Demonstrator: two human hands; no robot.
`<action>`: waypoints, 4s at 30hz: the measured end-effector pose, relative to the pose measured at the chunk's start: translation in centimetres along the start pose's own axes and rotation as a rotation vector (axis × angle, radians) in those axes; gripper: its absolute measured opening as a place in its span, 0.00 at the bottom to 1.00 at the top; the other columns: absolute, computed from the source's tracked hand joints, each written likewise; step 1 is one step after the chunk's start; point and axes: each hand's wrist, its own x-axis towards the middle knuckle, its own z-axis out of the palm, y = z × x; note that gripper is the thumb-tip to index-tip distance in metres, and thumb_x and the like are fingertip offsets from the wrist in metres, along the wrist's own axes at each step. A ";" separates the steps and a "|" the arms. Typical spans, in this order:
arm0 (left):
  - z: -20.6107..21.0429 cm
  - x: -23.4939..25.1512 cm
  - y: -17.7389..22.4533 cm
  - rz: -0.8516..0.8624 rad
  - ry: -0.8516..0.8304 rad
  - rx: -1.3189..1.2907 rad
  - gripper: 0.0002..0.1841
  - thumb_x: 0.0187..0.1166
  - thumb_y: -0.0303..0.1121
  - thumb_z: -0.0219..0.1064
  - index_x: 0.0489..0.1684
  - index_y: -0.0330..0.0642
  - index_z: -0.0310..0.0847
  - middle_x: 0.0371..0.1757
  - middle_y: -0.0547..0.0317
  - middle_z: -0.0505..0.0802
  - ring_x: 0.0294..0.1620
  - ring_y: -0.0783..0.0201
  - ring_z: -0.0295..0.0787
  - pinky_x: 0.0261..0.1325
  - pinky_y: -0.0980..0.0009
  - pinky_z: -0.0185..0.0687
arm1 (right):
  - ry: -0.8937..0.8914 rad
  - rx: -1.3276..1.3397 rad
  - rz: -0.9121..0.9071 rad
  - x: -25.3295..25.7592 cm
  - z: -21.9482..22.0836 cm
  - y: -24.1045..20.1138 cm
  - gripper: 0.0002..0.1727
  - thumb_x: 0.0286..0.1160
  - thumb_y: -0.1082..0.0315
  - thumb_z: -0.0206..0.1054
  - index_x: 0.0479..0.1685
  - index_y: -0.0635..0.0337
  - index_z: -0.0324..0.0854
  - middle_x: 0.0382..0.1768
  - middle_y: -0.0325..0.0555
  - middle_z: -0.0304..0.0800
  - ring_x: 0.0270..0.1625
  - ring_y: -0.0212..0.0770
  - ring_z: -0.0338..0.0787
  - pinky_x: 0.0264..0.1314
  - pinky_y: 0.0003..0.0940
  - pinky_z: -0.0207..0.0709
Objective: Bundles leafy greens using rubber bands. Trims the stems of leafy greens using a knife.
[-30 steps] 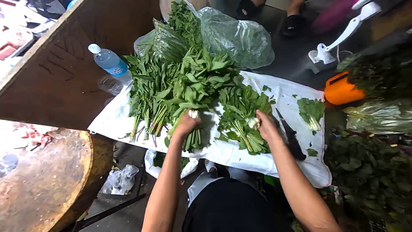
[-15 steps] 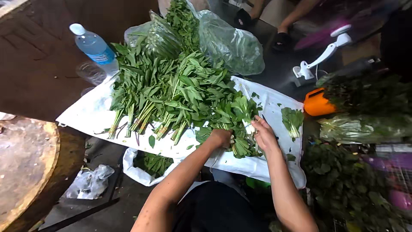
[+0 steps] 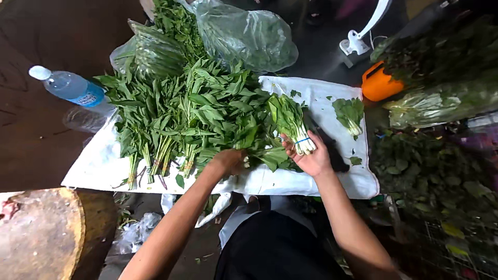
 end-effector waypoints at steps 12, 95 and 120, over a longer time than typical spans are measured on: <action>1.6 -4.3 1.1 0.090 0.433 -0.891 0.29 0.64 0.44 0.81 0.65 0.45 0.80 0.47 0.52 0.93 0.47 0.57 0.92 0.53 0.50 0.89 | 0.075 -0.423 -0.038 -0.1 2.2 3.6 0.27 0.79 0.67 0.64 0.77 0.61 0.68 0.57 0.53 0.88 0.56 0.45 0.92 0.61 0.43 0.88; 7.6 0.2 4.2 -0.150 0.961 -0.717 0.30 0.63 0.34 0.80 0.66 0.32 0.79 0.50 0.40 0.93 0.53 0.42 0.92 0.61 0.43 0.85 | 0.232 -1.075 0.078 4.6 3.4 9.2 0.13 0.83 0.63 0.67 0.49 0.67 0.86 0.35 0.48 0.89 0.30 0.34 0.86 0.36 0.31 0.83; 6.4 -6.0 0.7 0.091 0.940 -1.817 0.30 0.56 0.28 0.78 0.62 0.32 0.75 0.41 0.53 0.93 0.40 0.64 0.93 0.46 0.66 0.93 | 0.135 -1.414 -0.753 1.5 1.2 4.9 0.15 0.70 0.58 0.77 0.37 0.63 0.87 0.30 0.42 0.86 0.28 0.24 0.76 0.32 0.17 0.71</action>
